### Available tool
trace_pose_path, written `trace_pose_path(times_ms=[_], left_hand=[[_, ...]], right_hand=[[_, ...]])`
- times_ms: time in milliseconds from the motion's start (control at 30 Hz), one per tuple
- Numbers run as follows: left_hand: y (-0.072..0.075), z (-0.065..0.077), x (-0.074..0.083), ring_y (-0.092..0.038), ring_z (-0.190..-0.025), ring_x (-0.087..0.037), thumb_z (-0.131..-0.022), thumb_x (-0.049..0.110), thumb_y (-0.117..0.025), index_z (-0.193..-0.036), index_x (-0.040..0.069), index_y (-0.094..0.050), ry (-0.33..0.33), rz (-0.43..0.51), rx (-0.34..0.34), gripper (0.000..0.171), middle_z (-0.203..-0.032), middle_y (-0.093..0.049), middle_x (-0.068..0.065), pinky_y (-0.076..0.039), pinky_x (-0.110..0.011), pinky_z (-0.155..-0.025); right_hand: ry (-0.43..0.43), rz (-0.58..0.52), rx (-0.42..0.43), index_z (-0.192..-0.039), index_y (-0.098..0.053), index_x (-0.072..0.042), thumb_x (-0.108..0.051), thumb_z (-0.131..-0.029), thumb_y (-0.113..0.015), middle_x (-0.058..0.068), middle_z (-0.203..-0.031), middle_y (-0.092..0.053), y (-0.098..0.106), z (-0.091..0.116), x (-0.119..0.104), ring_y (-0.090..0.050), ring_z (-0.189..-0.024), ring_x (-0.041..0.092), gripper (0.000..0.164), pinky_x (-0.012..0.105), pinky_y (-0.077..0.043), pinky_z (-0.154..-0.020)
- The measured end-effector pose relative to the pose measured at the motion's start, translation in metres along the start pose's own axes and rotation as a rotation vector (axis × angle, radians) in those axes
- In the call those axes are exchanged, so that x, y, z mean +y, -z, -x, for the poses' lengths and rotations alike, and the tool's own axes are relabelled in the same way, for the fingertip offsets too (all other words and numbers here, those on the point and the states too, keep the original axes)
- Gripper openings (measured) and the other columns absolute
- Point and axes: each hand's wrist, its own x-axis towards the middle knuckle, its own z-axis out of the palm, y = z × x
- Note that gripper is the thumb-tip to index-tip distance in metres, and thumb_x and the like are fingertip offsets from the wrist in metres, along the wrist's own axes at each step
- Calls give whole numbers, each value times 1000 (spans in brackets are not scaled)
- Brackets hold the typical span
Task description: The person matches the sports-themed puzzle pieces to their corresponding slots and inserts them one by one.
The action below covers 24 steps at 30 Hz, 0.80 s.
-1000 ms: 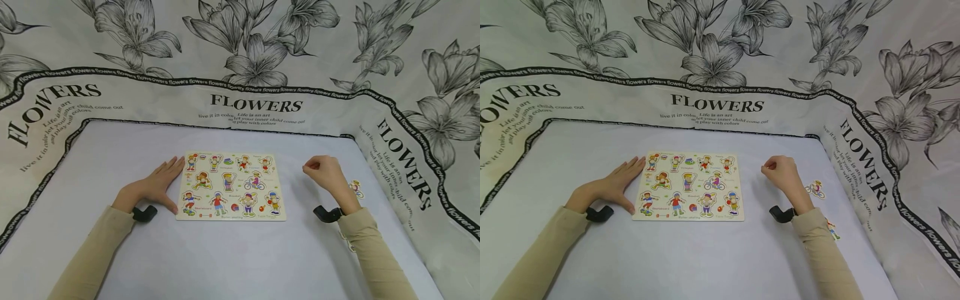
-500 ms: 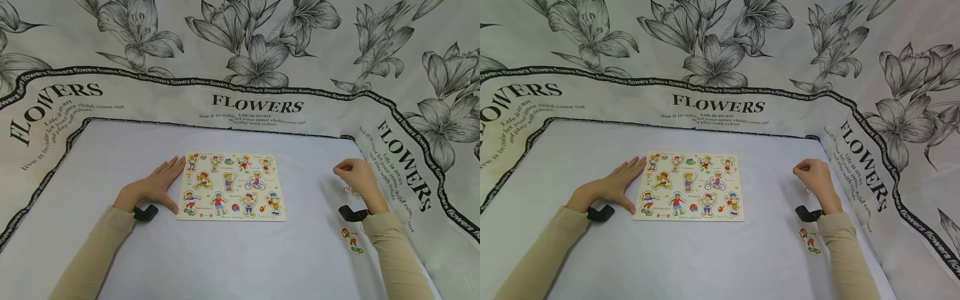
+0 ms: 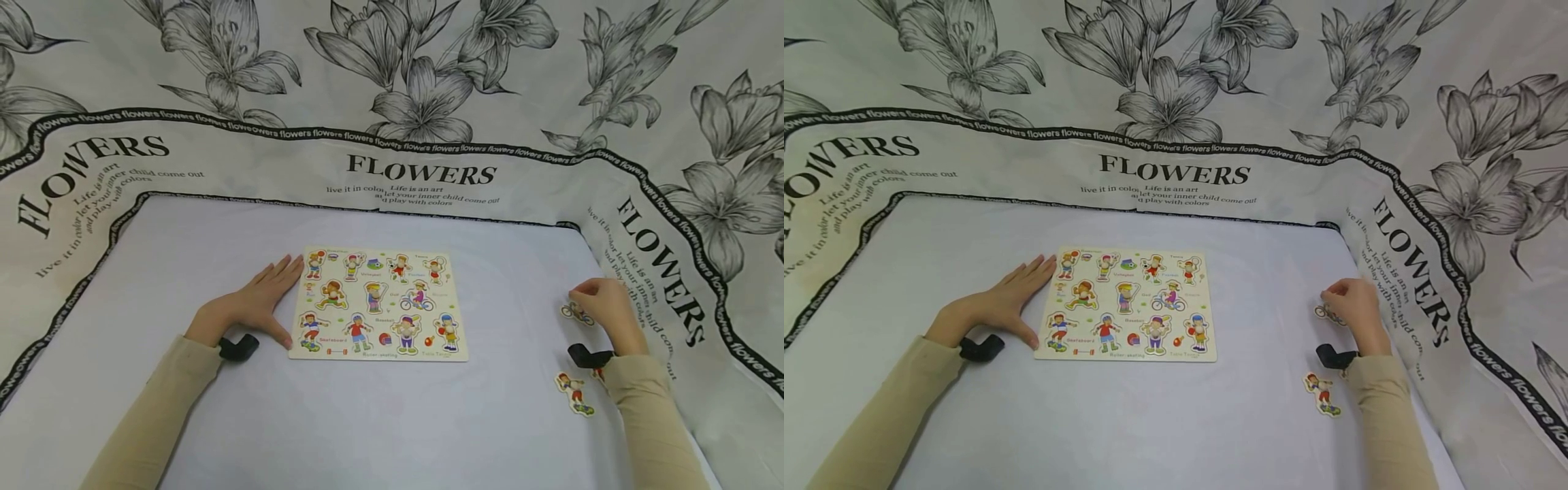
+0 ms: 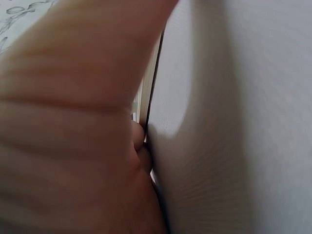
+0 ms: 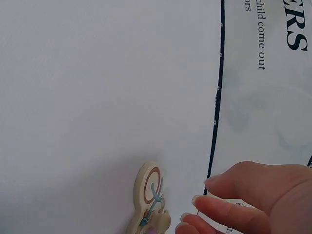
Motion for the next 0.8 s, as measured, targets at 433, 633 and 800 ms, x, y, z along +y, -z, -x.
trace_pose_path(times_ms=[433,633,800], left_hand=[[0,0,1,10,-151,-34,-53,69,-85,-157,-2,-2,2,-11,4,151,-166,4,-16,4,-51,-121],[0,0,0,10,-151,-34,-53,70,-85,-158,-1,-2,5,-15,6,152,-166,4,-16,4,-50,-121],[-1,0,-2,11,-151,-34,-53,71,-85,-158,-1,-1,2,-15,7,152,-166,4,-15,4,-50,-121]], right_hand=[[-85,39,-44,-85,-68,6,-15,-85,-73,7,-70,-66,-7,4,10,-57,-69,25,21,30,-43,-56],[-83,20,-14,-83,-69,6,-14,-84,-73,4,-66,-65,-9,3,13,-56,-64,21,21,30,-43,-54],[-91,-24,-15,-85,-68,9,-14,-84,-74,6,-68,-66,-11,4,16,-57,-61,15,23,27,-46,-52]])
